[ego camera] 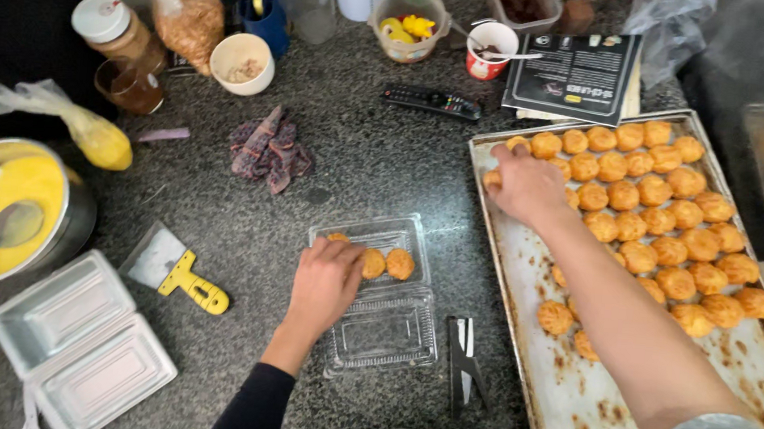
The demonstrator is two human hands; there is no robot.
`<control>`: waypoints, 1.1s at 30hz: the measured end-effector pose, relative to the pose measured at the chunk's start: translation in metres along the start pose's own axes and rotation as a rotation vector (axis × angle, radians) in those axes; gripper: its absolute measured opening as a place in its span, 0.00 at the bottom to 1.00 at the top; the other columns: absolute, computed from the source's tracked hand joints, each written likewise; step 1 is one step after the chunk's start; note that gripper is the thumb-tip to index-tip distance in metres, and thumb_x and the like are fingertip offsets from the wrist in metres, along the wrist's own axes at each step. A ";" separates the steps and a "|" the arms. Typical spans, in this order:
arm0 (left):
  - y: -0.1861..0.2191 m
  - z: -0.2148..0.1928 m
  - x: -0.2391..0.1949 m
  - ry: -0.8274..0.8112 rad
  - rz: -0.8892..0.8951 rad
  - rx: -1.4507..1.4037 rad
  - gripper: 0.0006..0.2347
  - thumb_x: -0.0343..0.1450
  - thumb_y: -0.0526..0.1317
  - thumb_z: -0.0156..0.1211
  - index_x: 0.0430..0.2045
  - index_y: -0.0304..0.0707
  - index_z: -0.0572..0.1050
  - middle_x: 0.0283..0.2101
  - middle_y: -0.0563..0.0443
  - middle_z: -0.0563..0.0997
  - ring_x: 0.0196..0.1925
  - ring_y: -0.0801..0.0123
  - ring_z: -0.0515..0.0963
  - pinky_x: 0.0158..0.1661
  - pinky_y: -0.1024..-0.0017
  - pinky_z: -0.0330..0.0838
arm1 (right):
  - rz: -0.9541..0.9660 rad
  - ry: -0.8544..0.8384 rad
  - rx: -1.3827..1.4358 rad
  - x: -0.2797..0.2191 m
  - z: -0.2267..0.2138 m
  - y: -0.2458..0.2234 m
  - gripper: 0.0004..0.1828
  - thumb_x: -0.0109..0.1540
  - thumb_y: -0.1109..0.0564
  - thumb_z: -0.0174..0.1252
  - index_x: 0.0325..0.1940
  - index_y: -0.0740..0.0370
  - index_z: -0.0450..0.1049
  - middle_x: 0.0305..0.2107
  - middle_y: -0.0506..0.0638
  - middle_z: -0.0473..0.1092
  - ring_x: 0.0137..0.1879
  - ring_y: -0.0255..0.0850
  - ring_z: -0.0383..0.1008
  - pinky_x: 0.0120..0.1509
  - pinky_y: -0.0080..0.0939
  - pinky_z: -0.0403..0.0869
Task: The person places small round pastries from a metal baking tray into clear plastic containers. They then use a handheld stapler to seal the containers and place them on a metal rack. The process is repeated for multiple containers.
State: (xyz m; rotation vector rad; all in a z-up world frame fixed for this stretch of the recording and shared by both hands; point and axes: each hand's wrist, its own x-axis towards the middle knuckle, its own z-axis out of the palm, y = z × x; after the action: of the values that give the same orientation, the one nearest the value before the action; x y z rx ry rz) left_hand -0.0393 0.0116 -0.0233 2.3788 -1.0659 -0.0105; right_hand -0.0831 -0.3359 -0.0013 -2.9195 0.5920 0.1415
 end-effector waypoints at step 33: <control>-0.007 0.002 -0.042 0.096 0.277 0.037 0.10 0.68 0.38 0.63 0.40 0.35 0.79 0.48 0.45 0.81 0.56 0.53 0.75 0.56 0.54 0.66 | -0.118 0.119 0.540 -0.087 0.059 -0.171 0.16 0.63 0.45 0.61 0.45 0.58 0.80 0.35 0.58 0.78 0.41 0.56 0.79 0.46 0.54 0.76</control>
State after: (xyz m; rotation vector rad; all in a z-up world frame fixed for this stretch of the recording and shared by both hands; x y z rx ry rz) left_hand -0.0641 0.0439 -0.0364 2.2191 -1.3478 0.2211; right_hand -0.0990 -0.1376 -0.0249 -2.4360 0.3939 -0.1819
